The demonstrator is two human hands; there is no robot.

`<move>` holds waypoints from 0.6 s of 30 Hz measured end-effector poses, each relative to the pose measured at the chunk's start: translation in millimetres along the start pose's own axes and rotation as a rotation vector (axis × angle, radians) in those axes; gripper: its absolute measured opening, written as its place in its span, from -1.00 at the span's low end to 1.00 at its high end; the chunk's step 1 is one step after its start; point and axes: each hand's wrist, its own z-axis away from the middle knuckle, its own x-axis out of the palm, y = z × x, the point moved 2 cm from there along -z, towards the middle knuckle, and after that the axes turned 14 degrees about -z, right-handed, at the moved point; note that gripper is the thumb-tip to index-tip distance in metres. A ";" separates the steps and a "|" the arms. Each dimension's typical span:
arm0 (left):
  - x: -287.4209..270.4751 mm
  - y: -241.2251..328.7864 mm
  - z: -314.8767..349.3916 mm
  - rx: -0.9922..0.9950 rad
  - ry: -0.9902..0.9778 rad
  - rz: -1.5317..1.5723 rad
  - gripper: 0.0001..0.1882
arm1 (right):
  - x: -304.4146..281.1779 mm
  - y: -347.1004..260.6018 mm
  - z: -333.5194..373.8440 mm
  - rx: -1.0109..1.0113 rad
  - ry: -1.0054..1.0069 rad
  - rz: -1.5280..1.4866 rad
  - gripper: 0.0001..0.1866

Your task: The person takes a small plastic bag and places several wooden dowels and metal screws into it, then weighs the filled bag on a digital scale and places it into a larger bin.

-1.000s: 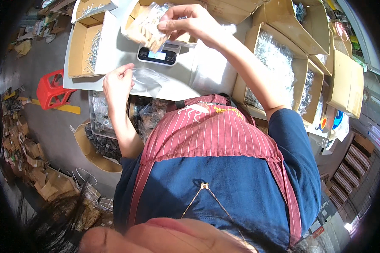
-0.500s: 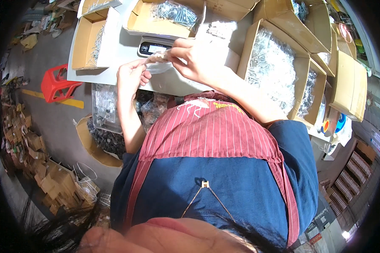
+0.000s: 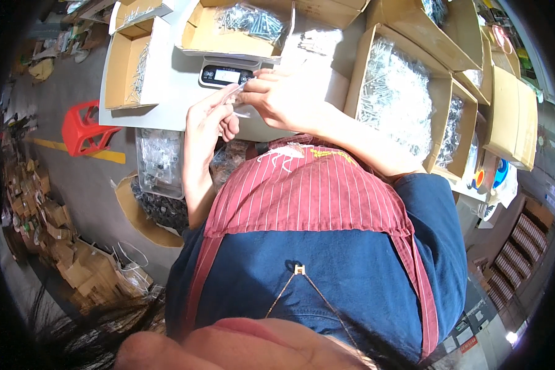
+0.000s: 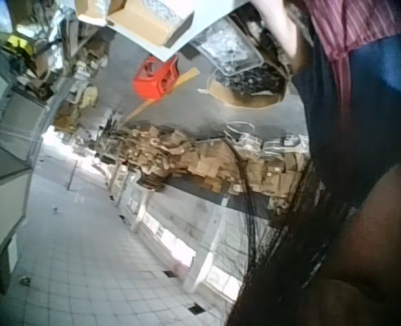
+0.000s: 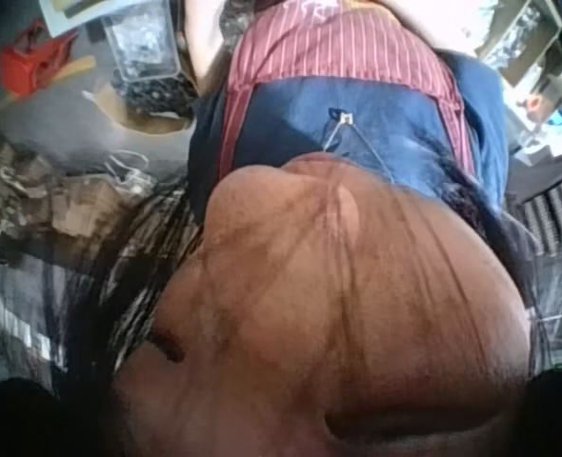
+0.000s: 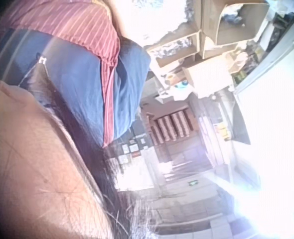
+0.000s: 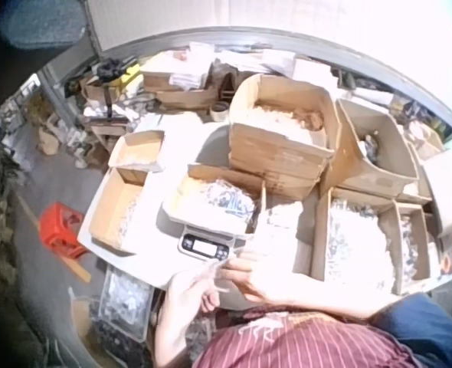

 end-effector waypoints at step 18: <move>12.8 22.6 -3.2 0.094 -0.174 0.230 -0.56 | 17.7 154.8 -58.3 0.361 -0.158 0.599 -0.83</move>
